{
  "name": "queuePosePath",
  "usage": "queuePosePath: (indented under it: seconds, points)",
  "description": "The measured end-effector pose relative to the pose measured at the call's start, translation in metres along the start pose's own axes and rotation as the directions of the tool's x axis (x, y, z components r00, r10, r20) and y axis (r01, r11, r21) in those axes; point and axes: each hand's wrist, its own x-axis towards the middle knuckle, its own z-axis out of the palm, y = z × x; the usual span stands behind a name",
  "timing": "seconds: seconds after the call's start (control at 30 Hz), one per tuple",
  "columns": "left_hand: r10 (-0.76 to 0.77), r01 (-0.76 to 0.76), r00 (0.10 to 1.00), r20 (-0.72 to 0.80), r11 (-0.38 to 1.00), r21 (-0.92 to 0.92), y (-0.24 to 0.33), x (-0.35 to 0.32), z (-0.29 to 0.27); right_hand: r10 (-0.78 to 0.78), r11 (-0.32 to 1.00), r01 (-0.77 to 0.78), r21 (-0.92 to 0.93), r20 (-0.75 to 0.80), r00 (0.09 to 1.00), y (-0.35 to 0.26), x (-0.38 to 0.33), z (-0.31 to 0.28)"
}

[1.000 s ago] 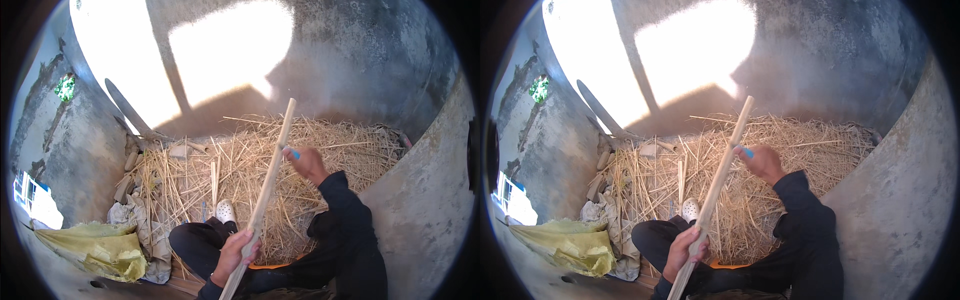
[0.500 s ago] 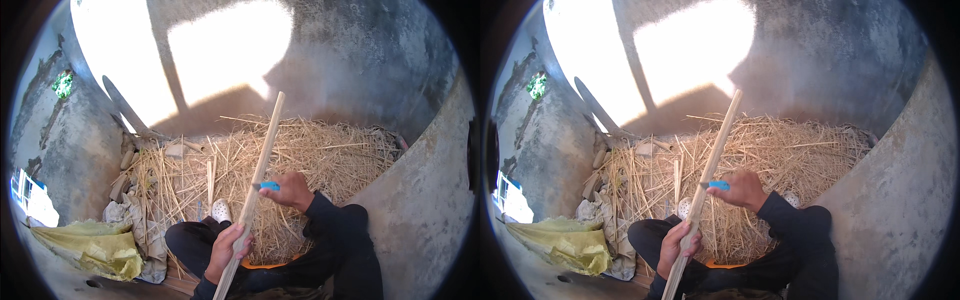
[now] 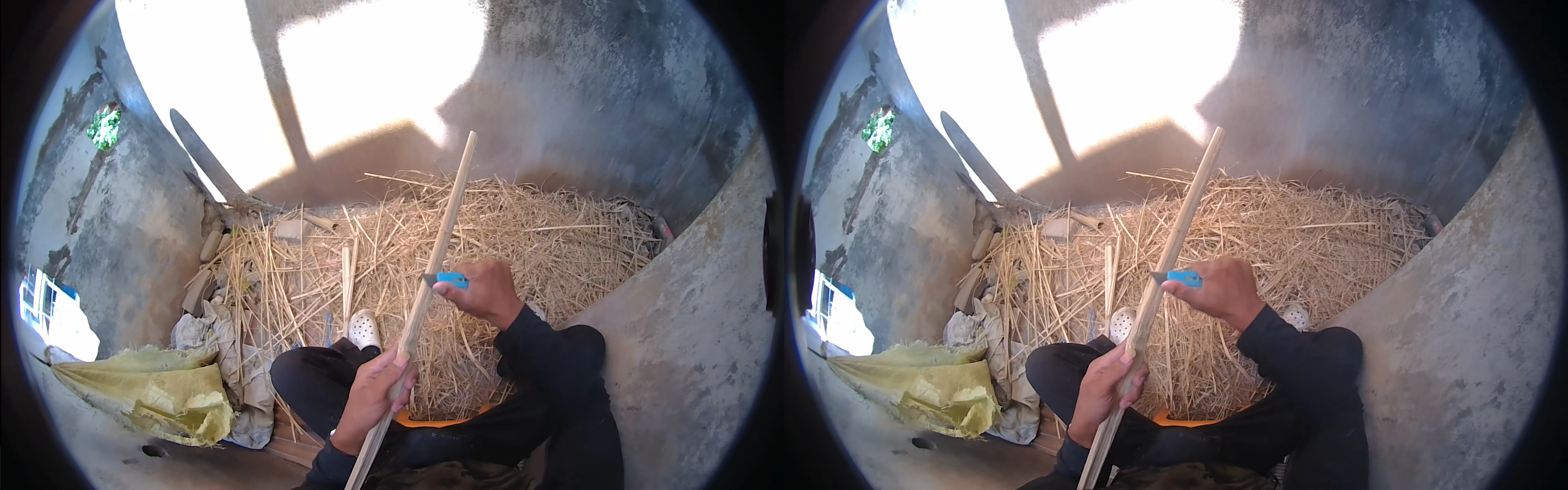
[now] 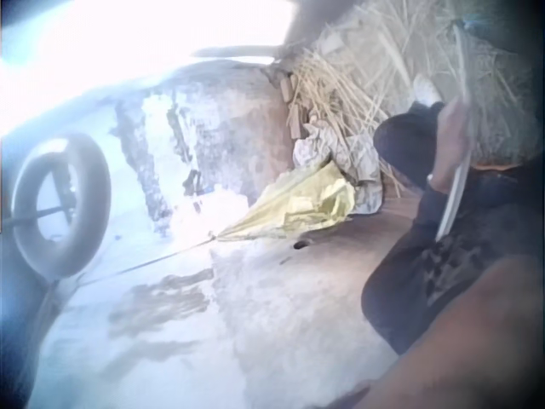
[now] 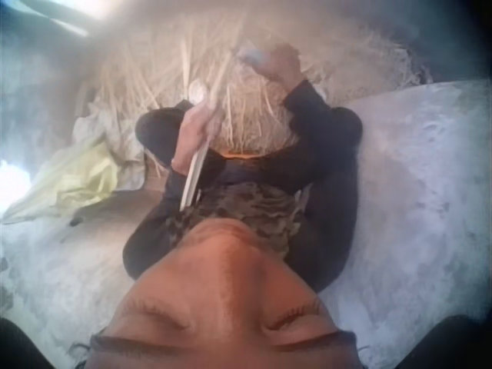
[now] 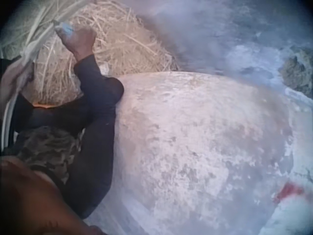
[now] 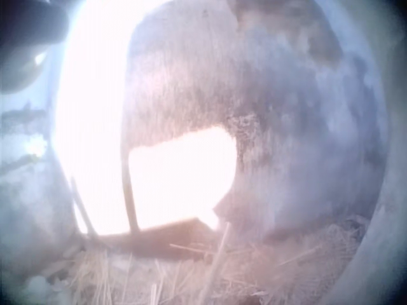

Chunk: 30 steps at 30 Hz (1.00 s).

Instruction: The person sits on a straw-covered floor and uses a small blue knife to shave a long wooden stick. They hold the stick with their left hand and scrape the surface with the knife in their right hand. Later, they switch to a larger knife to continue shaving the stick.

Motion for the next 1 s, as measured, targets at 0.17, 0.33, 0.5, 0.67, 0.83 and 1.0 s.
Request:
queuePosePath:
  seconds: [0.17, 0.33, 0.5, 0.67, 0.83, 1.0]
  points:
    - [0.011, -0.013, 1.000, 0.022, 0.997, 0.078, 0.001, 0.003, 0.002, -0.230, 0.973, 0.229, 0.018, 0.051, 0.972, -0.026, -0.026, 0.007]
    - [0.044, -0.046, 0.999, 0.020, 0.987, 0.152, -0.002, 0.008, 0.002, -0.221, 0.970, 0.227, -0.086, 0.077, 0.972, -0.012, -0.015, 0.007]
    - [0.060, -0.063, 0.998, 0.022, 0.979, 0.195, -0.008, 0.012, -0.003, -0.050, 0.996, 0.056, -0.074, 0.081, 0.995, 0.009, 0.001, -0.001]
    - [0.038, -0.042, 0.999, 0.026, 0.985, 0.165, 0.000, 0.003, 0.000, -0.117, 0.976, 0.125, -0.176, 0.055, 0.992, -0.001, -0.005, -0.002]
    - [0.037, -0.041, 0.999, 0.024, 0.980, 0.194, -0.002, 0.008, -0.003, -0.158, 0.959, 0.158, -0.234, 0.018, 0.987, 0.018, 0.013, 0.005]
    - [-0.033, 0.027, 0.999, 0.030, 0.981, 0.190, -0.012, -0.013, 0.014, 0.047, 0.978, -0.027, -0.207, 0.093, 0.995, 0.030, 0.012, 0.008]
